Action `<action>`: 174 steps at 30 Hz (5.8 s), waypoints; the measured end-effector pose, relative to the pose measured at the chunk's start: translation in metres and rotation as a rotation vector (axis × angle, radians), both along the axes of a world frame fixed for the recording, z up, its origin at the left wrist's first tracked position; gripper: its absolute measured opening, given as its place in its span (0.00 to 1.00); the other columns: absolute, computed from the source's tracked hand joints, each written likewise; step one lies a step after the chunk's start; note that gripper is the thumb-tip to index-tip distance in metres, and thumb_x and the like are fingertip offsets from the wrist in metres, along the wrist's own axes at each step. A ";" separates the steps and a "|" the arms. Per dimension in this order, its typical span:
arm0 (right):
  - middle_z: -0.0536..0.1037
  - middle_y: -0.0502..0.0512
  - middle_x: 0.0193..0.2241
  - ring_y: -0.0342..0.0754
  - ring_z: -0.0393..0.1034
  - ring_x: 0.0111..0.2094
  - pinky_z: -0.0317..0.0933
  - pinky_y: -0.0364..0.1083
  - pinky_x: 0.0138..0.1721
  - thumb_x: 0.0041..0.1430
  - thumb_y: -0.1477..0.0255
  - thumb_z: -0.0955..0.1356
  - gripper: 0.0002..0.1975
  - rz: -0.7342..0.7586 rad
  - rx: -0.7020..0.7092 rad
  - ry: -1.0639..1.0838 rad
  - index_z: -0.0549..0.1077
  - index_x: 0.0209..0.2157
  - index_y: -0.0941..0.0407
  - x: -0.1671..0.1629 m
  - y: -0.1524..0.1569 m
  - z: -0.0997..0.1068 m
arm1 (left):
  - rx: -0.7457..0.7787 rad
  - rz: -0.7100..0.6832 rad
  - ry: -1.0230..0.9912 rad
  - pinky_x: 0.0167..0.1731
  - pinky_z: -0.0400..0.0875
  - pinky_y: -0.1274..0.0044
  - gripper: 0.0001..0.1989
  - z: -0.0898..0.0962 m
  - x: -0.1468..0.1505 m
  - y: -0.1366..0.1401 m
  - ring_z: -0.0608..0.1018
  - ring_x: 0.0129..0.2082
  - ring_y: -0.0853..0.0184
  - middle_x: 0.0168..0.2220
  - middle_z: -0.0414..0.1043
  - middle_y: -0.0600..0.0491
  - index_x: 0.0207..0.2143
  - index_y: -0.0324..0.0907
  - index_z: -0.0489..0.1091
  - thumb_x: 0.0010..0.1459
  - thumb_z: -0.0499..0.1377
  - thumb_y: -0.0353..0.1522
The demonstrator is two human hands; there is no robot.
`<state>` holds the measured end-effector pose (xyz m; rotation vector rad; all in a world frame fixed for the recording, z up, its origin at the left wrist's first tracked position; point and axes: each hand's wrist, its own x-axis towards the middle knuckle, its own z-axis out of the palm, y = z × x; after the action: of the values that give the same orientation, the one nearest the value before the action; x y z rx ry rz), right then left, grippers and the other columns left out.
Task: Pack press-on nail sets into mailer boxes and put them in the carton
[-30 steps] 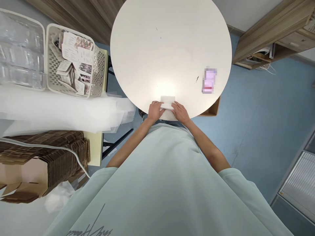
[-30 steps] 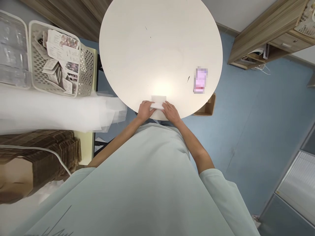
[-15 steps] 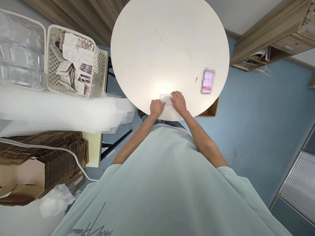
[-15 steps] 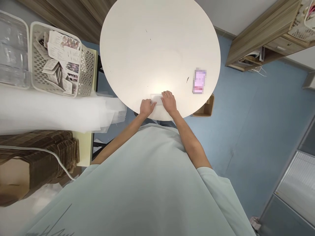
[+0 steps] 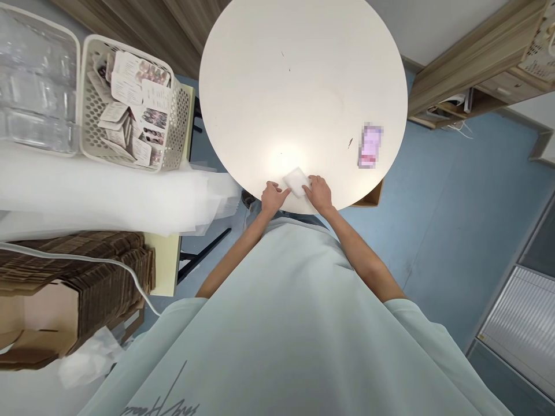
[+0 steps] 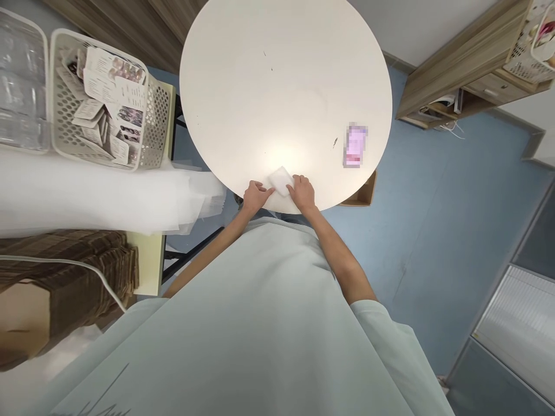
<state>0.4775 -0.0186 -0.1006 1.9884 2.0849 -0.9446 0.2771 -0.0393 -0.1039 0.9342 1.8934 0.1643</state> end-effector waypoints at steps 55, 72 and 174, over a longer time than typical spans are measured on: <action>0.88 0.54 0.41 0.54 0.86 0.41 0.78 0.55 0.52 0.72 0.56 0.67 0.14 -0.138 -0.327 0.683 0.75 0.49 0.49 -0.121 -0.027 0.089 | 0.400 0.766 0.032 0.61 0.81 0.64 0.10 0.163 -0.169 -0.136 0.88 0.58 0.56 0.60 0.85 0.43 0.46 0.46 0.75 0.64 0.62 0.39; 0.90 0.59 0.45 0.58 0.87 0.46 0.79 0.59 0.57 0.71 0.53 0.69 0.16 0.089 -0.107 0.660 0.78 0.47 0.50 -0.262 -0.116 0.174 | 0.445 0.639 0.458 0.67 0.75 0.48 0.17 0.149 -0.386 -0.299 0.81 0.61 0.42 0.55 0.82 0.40 0.45 0.47 0.77 0.55 0.73 0.40; 0.68 0.78 0.75 0.70 0.66 0.73 0.60 0.73 0.77 0.72 0.68 0.67 0.41 -0.469 -0.041 0.363 0.53 0.81 0.63 0.043 0.123 0.006 | 0.149 -0.925 0.190 0.69 0.75 0.58 0.26 0.010 -0.020 0.046 0.73 0.75 0.46 0.78 0.62 0.34 0.70 0.38 0.72 0.72 0.56 0.24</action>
<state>0.5200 0.1047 -0.0941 2.4967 1.7446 -1.5120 0.2573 0.0069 -0.0936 1.8749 1.4413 -0.3531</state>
